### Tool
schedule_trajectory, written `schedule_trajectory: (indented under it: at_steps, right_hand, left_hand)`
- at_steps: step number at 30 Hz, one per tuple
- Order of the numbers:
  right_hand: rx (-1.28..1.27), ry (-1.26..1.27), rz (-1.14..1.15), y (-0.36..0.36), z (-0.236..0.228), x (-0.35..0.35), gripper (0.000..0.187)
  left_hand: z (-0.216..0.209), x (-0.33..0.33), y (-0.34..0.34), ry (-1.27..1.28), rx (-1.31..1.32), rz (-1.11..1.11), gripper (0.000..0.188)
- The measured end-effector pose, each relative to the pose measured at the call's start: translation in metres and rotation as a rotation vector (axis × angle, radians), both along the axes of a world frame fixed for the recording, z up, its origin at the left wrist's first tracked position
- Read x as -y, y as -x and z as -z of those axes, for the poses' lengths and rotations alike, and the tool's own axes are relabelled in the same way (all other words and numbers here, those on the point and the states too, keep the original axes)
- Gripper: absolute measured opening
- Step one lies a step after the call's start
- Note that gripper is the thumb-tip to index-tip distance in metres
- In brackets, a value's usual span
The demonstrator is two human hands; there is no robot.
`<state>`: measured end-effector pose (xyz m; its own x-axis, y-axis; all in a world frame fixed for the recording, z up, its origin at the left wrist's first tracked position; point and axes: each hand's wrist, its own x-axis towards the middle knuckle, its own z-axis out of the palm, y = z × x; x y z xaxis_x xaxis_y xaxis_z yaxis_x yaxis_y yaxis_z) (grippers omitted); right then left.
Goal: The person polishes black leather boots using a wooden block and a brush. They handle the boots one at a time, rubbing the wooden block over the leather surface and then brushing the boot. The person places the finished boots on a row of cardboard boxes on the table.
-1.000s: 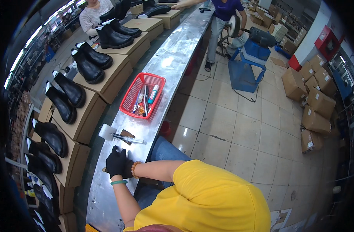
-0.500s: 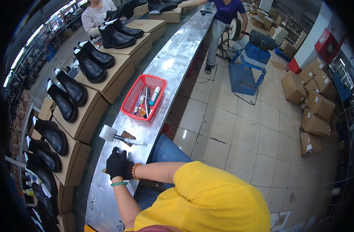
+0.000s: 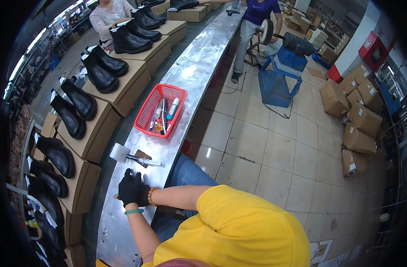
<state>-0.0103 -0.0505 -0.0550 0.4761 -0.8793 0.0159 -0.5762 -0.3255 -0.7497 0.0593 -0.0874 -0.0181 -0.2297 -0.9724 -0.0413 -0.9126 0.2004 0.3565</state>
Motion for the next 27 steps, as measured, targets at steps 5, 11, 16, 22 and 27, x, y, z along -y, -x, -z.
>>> schedule_trajectory:
  at_steps: [5,11,16,22,27]
  right_hand:
    - [0.091,0.047,0.057,-0.009,0.028,0.002,0.047]
    - [0.088,0.1,0.067,-0.017,0.046,0.007,0.048]
    - [0.087,0.143,0.082,-0.02,0.059,0.01,0.049]
    - [0.127,-0.028,-0.064,-0.019,0.032,0.006,0.051]
    - [-0.026,0.072,0.0,-0.03,0.054,-0.06,0.048]
  left_hand:
    - [0.001,0.0,-0.001,0.011,0.001,0.012,0.053]
    - [0.0,0.0,-0.003,0.008,0.0,0.003,0.053]
    - [0.001,-0.001,-0.005,0.018,0.002,0.005,0.053]
    - [-0.013,-0.006,-0.009,-0.085,0.033,-0.017,0.058]
    - [-0.006,-0.007,-0.016,-0.081,0.018,0.0,0.057]
